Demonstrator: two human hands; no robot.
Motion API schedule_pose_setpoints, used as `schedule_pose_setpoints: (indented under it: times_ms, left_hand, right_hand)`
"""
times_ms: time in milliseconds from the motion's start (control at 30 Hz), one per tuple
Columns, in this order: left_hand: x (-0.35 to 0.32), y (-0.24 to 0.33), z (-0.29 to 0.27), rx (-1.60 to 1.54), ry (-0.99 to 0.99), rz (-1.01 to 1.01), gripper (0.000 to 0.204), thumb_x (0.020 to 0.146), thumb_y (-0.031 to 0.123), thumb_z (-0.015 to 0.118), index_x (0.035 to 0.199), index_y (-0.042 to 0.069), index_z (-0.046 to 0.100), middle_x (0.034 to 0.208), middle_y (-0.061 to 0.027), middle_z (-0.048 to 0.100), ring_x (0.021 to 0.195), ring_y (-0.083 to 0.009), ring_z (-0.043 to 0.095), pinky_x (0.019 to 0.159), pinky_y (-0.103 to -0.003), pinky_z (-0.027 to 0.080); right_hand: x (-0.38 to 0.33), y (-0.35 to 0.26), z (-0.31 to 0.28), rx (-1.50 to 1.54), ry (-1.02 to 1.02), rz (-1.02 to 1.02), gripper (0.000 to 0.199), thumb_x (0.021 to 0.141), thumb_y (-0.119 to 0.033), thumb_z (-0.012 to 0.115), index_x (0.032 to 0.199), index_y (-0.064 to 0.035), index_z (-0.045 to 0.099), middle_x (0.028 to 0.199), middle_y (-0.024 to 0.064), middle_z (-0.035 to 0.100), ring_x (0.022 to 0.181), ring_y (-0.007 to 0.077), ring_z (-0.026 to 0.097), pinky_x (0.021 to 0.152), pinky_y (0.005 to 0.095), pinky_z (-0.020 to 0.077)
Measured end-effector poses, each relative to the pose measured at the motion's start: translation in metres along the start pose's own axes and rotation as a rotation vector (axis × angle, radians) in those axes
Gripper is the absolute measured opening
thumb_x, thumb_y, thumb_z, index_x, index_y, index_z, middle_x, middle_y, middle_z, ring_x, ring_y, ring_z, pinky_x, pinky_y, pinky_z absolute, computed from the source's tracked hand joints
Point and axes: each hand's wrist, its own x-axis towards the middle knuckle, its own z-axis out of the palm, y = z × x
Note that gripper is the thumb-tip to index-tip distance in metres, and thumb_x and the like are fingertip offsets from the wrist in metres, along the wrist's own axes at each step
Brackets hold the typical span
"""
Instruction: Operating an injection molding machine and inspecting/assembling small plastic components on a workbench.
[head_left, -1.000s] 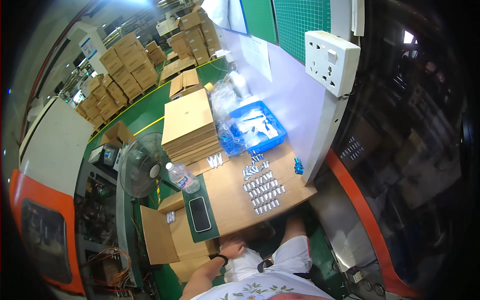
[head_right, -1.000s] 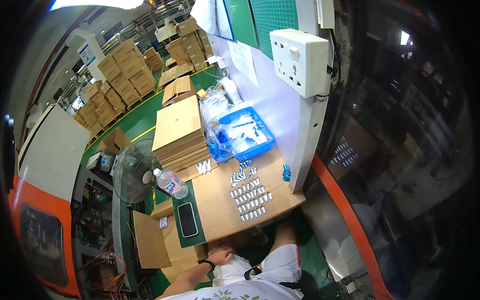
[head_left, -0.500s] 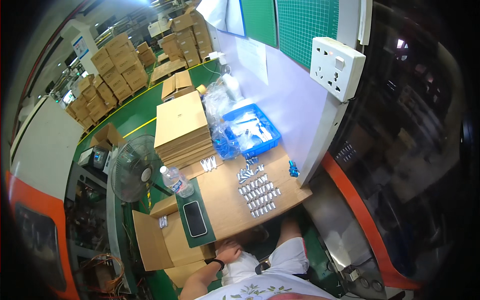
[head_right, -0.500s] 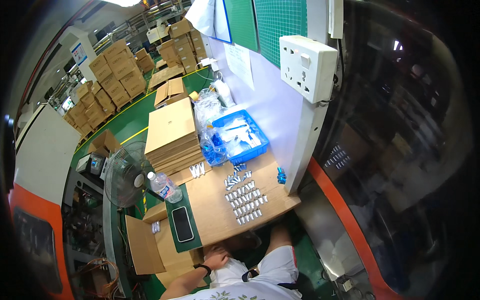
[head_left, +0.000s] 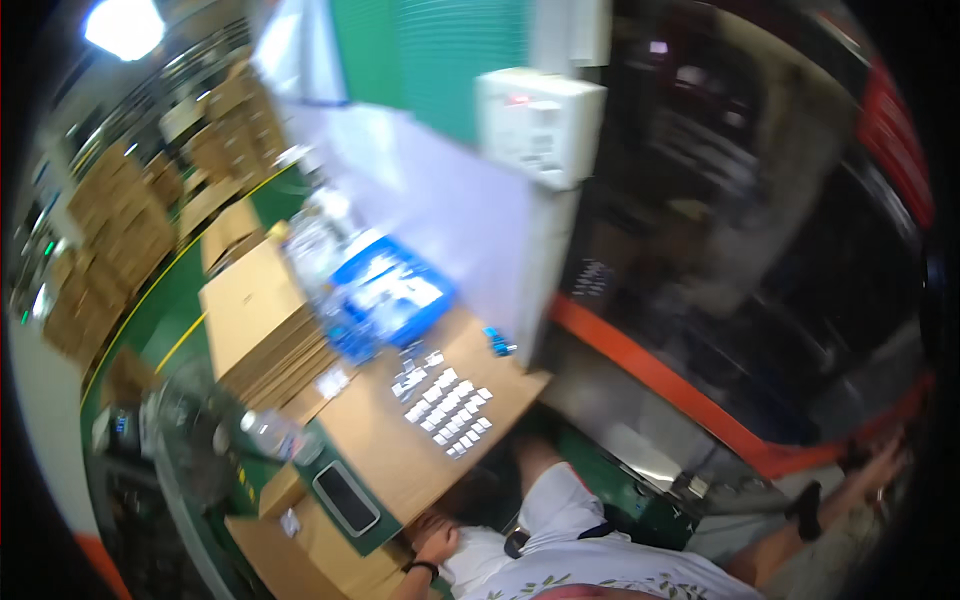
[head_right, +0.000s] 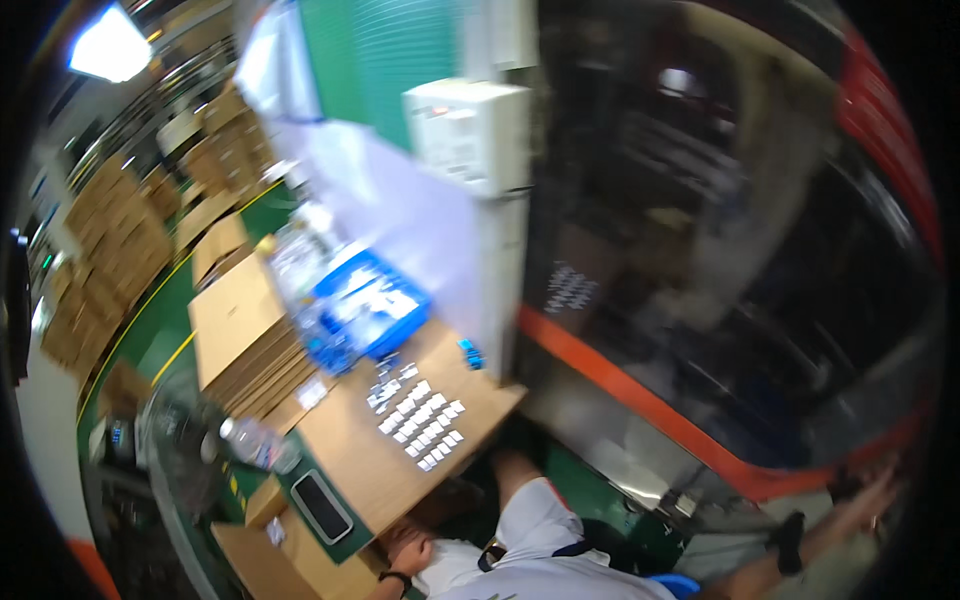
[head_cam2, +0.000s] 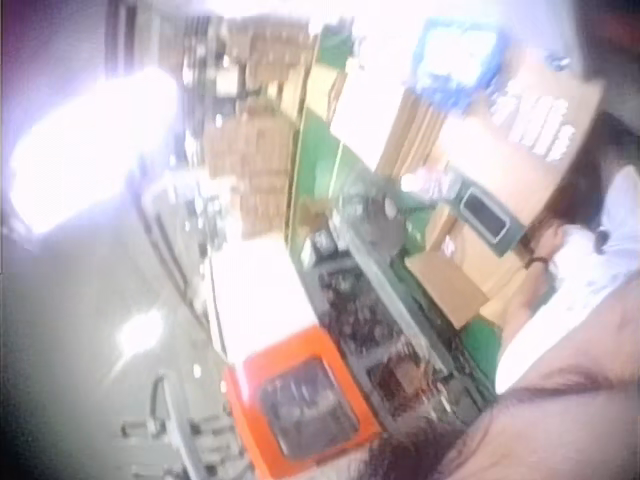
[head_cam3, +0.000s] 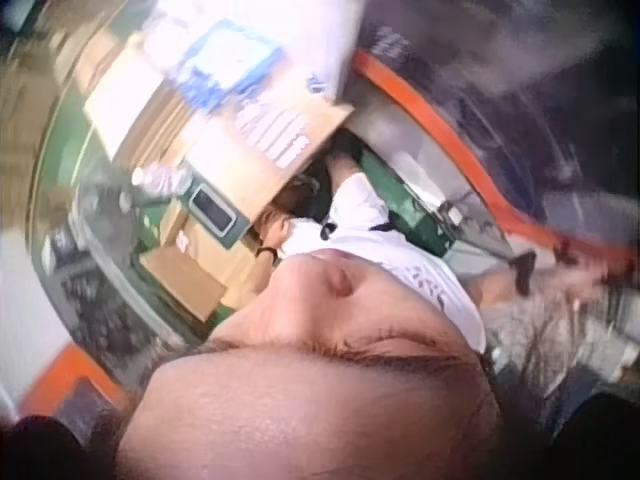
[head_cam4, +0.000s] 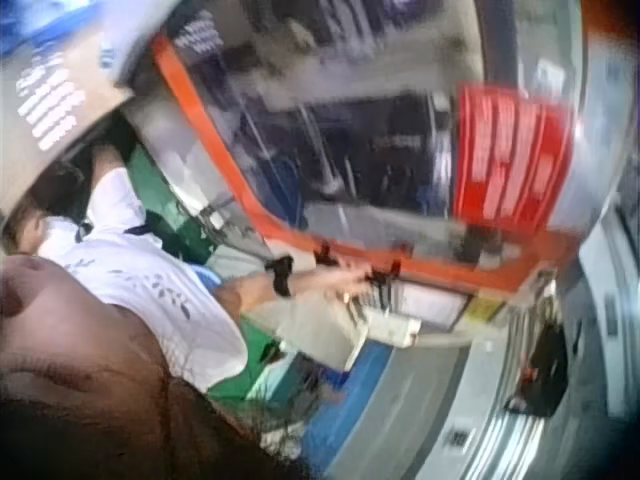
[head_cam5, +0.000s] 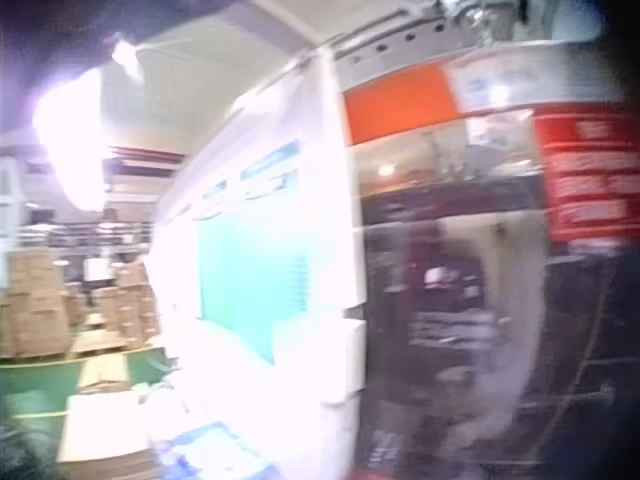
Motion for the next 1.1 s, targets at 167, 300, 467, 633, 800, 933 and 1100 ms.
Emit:
schedule_pose_setpoints:
  times_ms: [167, 300, 467, 633, 800, 933, 1100]
  left_hand:
    - [0.002, -0.002, 0.017, 0.019, -0.504, -0.467, 0.035, 0.097, 0.030, 0.050, 0.119, 0.011, 0.070, 0.124, -0.0188, 0.066, 0.112, -0.0317, 0.065, 0.091, -0.046, 0.052]
    - [0.001, -0.008, 0.029, 0.166, -0.173, -0.188, 0.037, 0.097, 0.032, 0.045, 0.113, 0.010, 0.070, 0.112, -0.0194, 0.068, 0.101, -0.0346, 0.065, 0.088, -0.045, 0.051]
    - [0.005, -0.013, 0.031, 0.184, -0.102, -0.144, 0.035, 0.094, 0.033, 0.047, 0.109, 0.010, 0.069, 0.108, -0.0176, 0.069, 0.100, -0.0336, 0.065, 0.090, -0.045, 0.049]
    - [0.001, -0.012, 0.032, 0.207, -0.060, -0.122, 0.033, 0.092, 0.033, 0.049, 0.104, 0.010, 0.069, 0.104, -0.0158, 0.070, 0.098, -0.0326, 0.065, 0.093, -0.045, 0.048]
    - [-0.006, 0.003, 0.027, 0.193, 0.082, -0.094, 0.023, 0.083, 0.023, 0.054, 0.085, 0.011, 0.074, 0.094, -0.0106, 0.073, 0.094, -0.0297, 0.066, 0.101, -0.049, 0.041]
    - [-0.005, 0.019, 0.017, 0.113, 0.122, -0.026, 0.026, 0.083, 0.023, 0.053, 0.085, 0.007, 0.075, 0.095, -0.0111, 0.073, 0.100, -0.0281, 0.064, 0.104, -0.048, 0.039]
    - [-0.006, 0.024, 0.019, 0.204, 0.153, -0.093, 0.028, 0.085, 0.025, 0.054, 0.085, 0.007, 0.075, 0.096, -0.0123, 0.073, 0.099, -0.0297, 0.065, 0.105, -0.046, 0.040]
  right_hand:
    - [-0.061, -0.045, 0.064, 0.226, 0.083, -0.155, 0.022, 0.096, -0.019, 0.065, 0.113, -0.0057, 0.060, 0.070, -0.0047, 0.049, 0.056, 0.0036, 0.040, 0.051, 0.0206, 0.0300]
    - [-0.116, -0.102, 0.096, 0.439, -0.133, -0.084, 0.021, 0.098, -0.012, 0.059, 0.117, -0.0029, 0.056, 0.072, -0.0016, 0.050, 0.055, 0.0054, 0.043, 0.051, 0.0217, 0.0328]
    - [-0.154, -0.143, 0.131, 0.580, -0.266, 0.007, 0.021, 0.097, -0.011, 0.055, 0.115, -0.0010, 0.051, 0.075, 0.0017, 0.052, 0.057, 0.0076, 0.045, 0.052, 0.0221, 0.0372]
    - [-0.167, -0.151, 0.152, 0.852, -0.776, 0.230, 0.019, 0.093, -0.013, 0.064, 0.106, -0.0045, 0.053, 0.074, -0.0005, 0.055, 0.052, 0.0057, 0.048, 0.049, 0.0216, 0.0397]
    - [-0.168, -0.150, 0.201, 1.324, -1.563, 0.580, 0.018, 0.095, -0.017, 0.064, 0.088, -0.0061, 0.051, 0.059, -0.0027, 0.042, 0.046, 0.0051, 0.039, 0.044, 0.0220, 0.0309]
    - [-0.198, -0.163, 0.234, 1.265, -1.624, 0.496, 0.018, 0.098, -0.016, 0.061, 0.087, -0.0071, 0.050, 0.059, -0.0055, 0.039, 0.046, 0.0034, 0.036, 0.044, 0.0211, 0.0295]
    - [-0.229, -0.185, 0.264, 1.241, -1.618, 0.495, 0.019, 0.097, -0.018, 0.064, 0.085, -0.0101, 0.051, 0.060, -0.0083, 0.039, 0.047, 0.0011, 0.035, 0.044, 0.0196, 0.0283]
